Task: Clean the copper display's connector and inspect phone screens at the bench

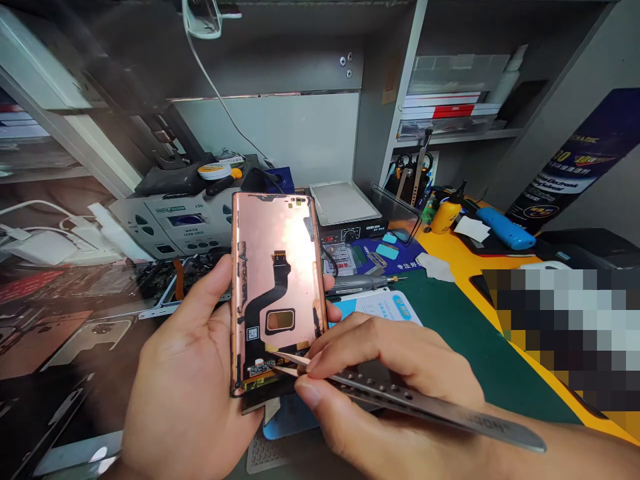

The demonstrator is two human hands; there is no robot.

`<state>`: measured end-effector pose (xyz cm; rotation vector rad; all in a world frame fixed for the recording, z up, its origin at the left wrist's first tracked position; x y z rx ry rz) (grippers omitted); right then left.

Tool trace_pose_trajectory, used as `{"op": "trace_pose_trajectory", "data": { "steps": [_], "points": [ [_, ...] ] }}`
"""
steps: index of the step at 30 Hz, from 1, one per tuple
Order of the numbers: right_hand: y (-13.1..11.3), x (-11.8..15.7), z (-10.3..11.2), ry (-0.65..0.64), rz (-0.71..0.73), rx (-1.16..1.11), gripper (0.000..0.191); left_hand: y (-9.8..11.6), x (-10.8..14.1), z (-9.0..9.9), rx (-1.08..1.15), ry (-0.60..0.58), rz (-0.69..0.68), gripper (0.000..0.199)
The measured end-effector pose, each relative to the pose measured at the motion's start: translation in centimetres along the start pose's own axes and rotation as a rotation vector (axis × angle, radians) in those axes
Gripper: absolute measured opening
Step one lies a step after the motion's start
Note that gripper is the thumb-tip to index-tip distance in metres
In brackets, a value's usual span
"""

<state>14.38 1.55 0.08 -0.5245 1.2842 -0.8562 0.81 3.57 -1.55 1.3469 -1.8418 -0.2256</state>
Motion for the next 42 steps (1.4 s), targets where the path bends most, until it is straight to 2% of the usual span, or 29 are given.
{"op": "trace_pose_trajectory", "data": {
  "steps": [22, 34, 42],
  "points": [
    [-0.15, -0.1, -0.43, -0.012, 0.007, 0.004, 0.017, -0.07, -0.17, 0.13, 0.018, -0.019, 0.0, 0.049],
    [-0.12, -0.15, -0.16, 0.032, -0.006, 0.023, 0.015, -0.03, -0.02, 0.02, 0.007, -0.011, -0.009, 0.05],
    [-0.1, -0.15, -0.24, 0.001, 0.008, 0.009, 0.016, 0.03, -0.12, 0.09, -0.004, -0.014, -0.017, 0.05]
  ]
}}
Point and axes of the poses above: each hand's wrist, its own x-axis away from the middle knuckle, its own z-axis out of the back of the hand, y = z × x, the point moved 4 cm from there along -x, towards the middle knuckle, and after that the axes turned 12 degrees about y, right-handed, at the moved point
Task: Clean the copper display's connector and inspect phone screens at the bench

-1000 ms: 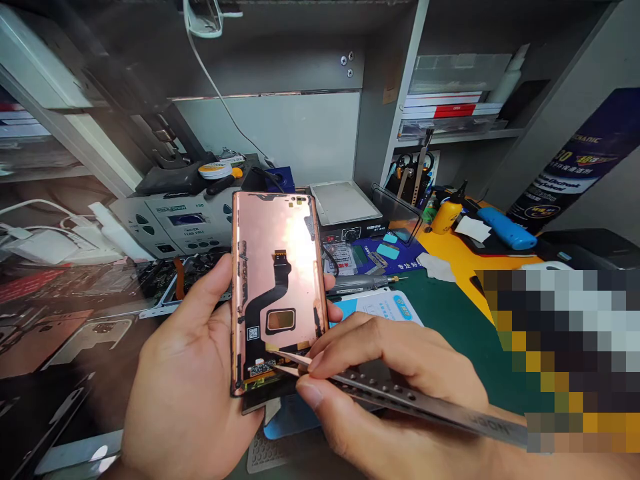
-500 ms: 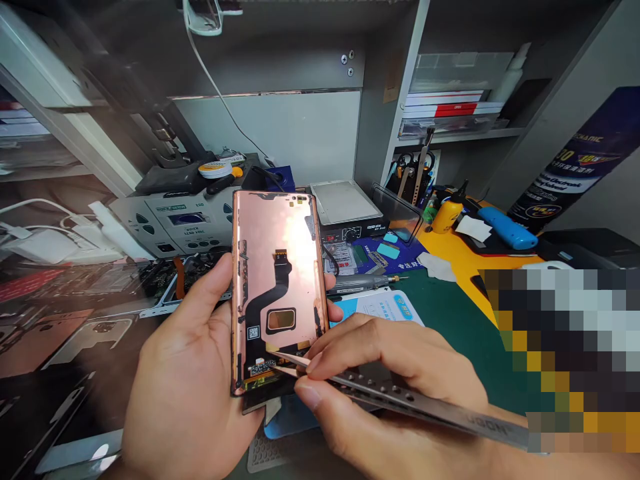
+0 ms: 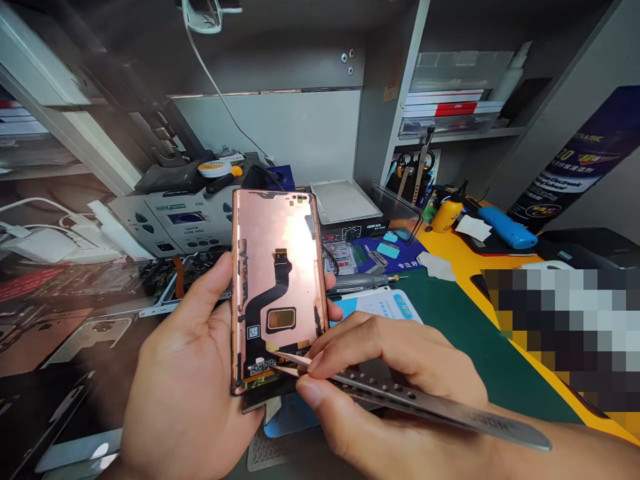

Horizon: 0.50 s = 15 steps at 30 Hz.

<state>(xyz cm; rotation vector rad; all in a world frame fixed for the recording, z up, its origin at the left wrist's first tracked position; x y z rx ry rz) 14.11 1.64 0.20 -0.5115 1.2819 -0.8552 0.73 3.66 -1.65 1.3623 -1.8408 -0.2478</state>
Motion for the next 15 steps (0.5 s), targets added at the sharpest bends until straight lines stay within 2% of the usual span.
{"op": "trace_pose_trajectory", "data": {
  "steps": [15],
  "points": [
    [0.02, 0.05, -0.2, -0.021, -0.021, 0.008, 0.016, -0.1, 0.1, 0.11, 0.003, 0.0, 0.007, 0.051]
  ]
}}
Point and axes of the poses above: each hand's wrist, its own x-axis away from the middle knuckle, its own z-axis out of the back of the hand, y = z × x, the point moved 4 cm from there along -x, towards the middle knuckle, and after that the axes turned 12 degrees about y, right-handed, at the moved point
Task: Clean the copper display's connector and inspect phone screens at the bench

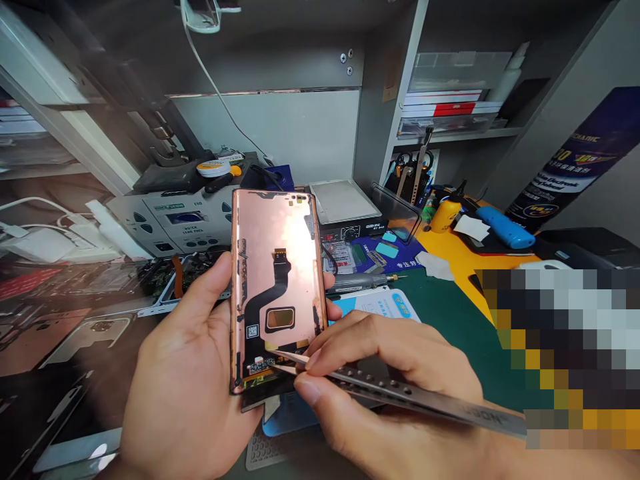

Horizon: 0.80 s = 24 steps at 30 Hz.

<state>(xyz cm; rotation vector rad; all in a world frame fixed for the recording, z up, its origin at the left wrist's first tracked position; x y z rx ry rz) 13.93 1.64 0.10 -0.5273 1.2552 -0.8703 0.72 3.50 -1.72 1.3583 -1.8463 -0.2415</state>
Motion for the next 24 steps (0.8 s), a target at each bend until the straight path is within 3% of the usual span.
{"op": "trace_pose_trajectory", "data": {
  "steps": [24],
  "points": [
    [0.11, 0.05, 0.32, -0.029, 0.02, -0.005, 0.017, 0.04, -0.28, -0.09, -0.006, -0.02, -0.008, 0.051]
  ]
}}
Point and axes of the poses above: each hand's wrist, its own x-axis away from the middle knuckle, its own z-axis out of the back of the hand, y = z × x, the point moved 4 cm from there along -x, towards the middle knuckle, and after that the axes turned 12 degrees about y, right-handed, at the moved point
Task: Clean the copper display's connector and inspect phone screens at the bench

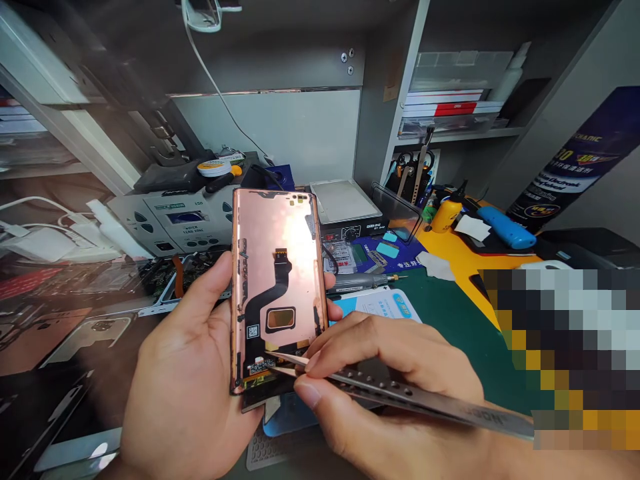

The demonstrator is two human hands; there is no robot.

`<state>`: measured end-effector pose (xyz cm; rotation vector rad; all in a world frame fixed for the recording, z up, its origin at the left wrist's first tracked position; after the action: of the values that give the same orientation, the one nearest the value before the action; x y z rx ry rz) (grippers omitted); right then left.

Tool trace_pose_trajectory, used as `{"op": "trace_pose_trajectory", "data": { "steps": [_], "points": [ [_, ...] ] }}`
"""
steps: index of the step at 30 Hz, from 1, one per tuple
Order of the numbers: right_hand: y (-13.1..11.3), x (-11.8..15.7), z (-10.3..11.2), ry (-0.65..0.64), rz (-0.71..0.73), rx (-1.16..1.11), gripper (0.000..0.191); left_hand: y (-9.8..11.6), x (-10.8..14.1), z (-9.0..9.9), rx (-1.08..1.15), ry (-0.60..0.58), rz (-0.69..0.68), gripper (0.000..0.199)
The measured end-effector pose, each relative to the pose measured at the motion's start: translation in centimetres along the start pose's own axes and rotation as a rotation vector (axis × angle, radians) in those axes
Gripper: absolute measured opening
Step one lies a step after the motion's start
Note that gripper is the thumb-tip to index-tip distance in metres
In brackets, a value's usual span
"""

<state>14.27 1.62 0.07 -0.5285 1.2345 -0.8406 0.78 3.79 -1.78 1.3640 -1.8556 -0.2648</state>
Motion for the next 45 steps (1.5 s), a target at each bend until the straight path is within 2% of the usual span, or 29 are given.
{"op": "trace_pose_trajectory", "data": {
  "steps": [13, 19, 29, 36, 39, 45],
  "points": [
    [-0.05, 0.01, -0.25, 0.017, 0.017, -0.019, 0.018, 0.0, 0.1, -0.11, -0.001, 0.001, -0.012, 0.051],
    [-0.23, -0.24, 0.06, 0.043, -0.033, -0.006, 0.013, -0.1, 0.11, 0.04, 0.018, -0.005, 0.013, 0.05],
    [-0.32, -0.33, -0.13, -0.003, 0.011, -0.005, 0.016, 0.1, -0.04, 0.21, -0.051, 0.09, 0.046, 0.054],
    [-0.32, -0.15, -0.12, 0.015, 0.027, -0.007, 0.016, -0.02, -0.2, 0.29, -0.052, 0.106, 0.056, 0.057],
    [-0.25, -0.08, -0.1, 0.028, 0.038, 0.011, 0.016, 0.05, -0.06, 0.09, -0.046, 0.078, 0.048, 0.058],
    [-0.41, 0.4, 0.11, 0.051, 0.127, 0.024, 0.022, 0.27, 0.47, -0.5, 0.028, -0.093, 0.004, 0.057]
  ]
}}
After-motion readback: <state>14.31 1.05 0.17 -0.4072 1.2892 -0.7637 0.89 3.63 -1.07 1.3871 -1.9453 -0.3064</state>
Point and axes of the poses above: each hand's wrist, its own x-axis away from the middle knuckle, its own z-axis out of the back of the hand, y = z × x, the point moved 4 cm from there along -x, towards the middle knuckle, and after that the axes turned 12 degrees about y, right-handed, at the moved point
